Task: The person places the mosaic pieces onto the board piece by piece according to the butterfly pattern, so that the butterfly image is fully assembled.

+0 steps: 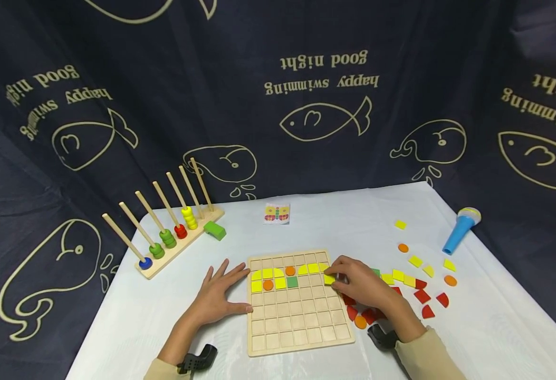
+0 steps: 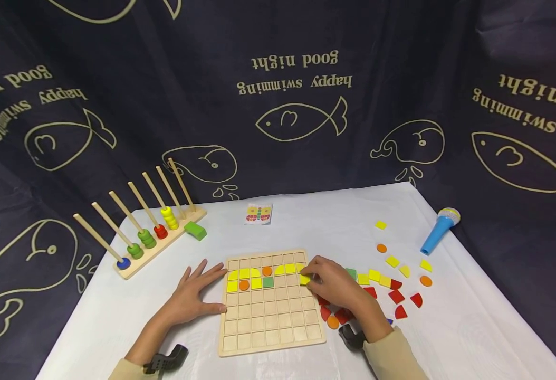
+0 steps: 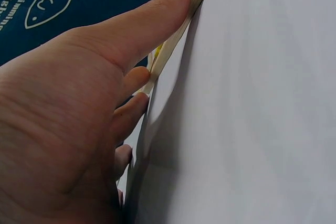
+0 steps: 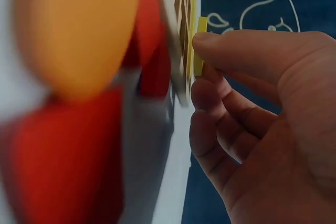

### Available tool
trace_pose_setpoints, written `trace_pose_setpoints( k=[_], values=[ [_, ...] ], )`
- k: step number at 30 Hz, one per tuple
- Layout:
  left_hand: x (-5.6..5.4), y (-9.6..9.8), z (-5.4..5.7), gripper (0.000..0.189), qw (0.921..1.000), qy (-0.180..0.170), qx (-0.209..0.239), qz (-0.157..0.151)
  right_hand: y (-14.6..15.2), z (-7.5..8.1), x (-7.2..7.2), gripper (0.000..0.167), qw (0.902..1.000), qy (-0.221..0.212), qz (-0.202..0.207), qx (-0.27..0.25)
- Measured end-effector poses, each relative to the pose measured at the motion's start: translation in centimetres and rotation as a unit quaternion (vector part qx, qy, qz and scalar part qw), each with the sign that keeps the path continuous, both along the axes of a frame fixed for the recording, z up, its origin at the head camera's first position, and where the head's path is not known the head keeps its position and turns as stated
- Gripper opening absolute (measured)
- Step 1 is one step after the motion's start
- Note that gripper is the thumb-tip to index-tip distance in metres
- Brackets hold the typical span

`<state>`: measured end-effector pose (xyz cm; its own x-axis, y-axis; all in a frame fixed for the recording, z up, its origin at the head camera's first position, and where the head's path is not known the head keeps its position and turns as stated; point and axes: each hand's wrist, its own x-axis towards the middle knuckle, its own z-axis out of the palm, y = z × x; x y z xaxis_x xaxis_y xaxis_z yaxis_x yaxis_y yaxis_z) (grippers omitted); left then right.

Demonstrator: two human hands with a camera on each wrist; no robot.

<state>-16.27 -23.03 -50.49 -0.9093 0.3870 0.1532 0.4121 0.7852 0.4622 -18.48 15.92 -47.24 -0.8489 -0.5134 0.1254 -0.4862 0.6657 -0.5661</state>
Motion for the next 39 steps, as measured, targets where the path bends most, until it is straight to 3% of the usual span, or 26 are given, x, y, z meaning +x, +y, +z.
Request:
trace_pose_setpoints(
  k=[15, 27, 39],
  values=[
    [0.0, 0.0, 0.1, 0.092, 1.0, -0.001, -0.003, 0.003, -3.6, 0.5, -1.2, 0.025, 0.9977, 0.032, 0.058, 0.013],
    [0.0, -0.1, -0.3, 0.092, 1.0, -0.005, -0.006, 0.004, -5.7, 0.1, -0.9, 0.024, 0.9957, 0.052, 0.07, 0.032],
    [-0.1, -0.1, -0.2, 0.093, 0.9999, -0.004, -0.009, 0.005, -5.1, 0.2, -0.6, 0.018, 0.9971, 0.057, 0.044, 0.024]
  ],
)
